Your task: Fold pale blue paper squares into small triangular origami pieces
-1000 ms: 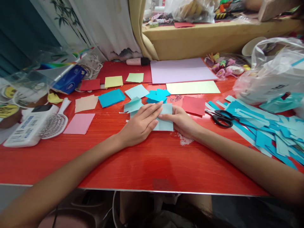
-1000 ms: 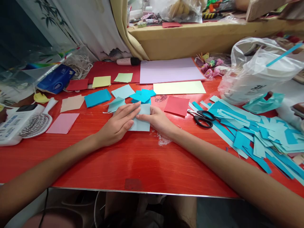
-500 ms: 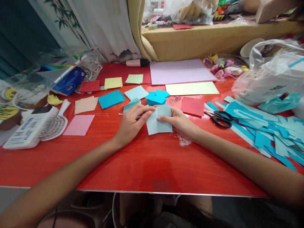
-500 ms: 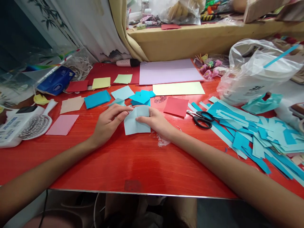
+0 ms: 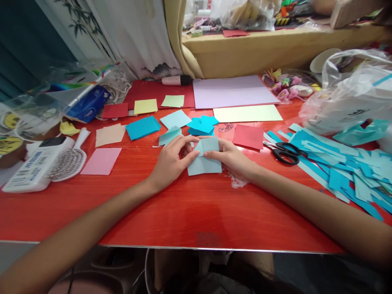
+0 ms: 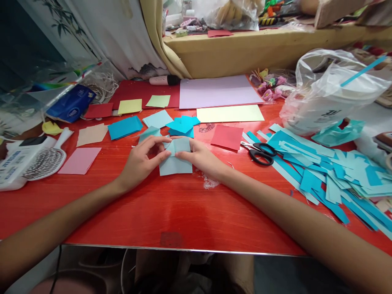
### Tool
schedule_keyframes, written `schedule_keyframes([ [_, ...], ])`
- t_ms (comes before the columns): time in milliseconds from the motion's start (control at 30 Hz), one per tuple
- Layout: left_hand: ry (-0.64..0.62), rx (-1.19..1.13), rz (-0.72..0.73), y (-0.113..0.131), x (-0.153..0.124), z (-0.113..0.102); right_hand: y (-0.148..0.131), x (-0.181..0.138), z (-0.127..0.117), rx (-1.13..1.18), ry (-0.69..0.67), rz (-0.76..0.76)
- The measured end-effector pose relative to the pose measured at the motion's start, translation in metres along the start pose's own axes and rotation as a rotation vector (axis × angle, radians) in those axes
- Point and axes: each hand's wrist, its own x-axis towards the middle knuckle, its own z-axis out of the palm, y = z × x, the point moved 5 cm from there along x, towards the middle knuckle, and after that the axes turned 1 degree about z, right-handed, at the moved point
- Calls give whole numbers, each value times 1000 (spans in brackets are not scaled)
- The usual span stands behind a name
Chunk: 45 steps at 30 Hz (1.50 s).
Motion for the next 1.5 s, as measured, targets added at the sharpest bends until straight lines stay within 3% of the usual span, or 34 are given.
schedule_keyframes([
  [233,-12,-33,-40,-2,0,0,3,1,-1,98,-12,22],
  [667,-70,-82,-71,-5,2,3,-3,0,0,-168,0,-60],
  [1333,-76,-99,-94,-1,3,2,-10,-3,8,-481,-100,-177],
  [1500,-84,-156,-137,-1,2,3,-9,-5,8,-505,-112,-145],
])
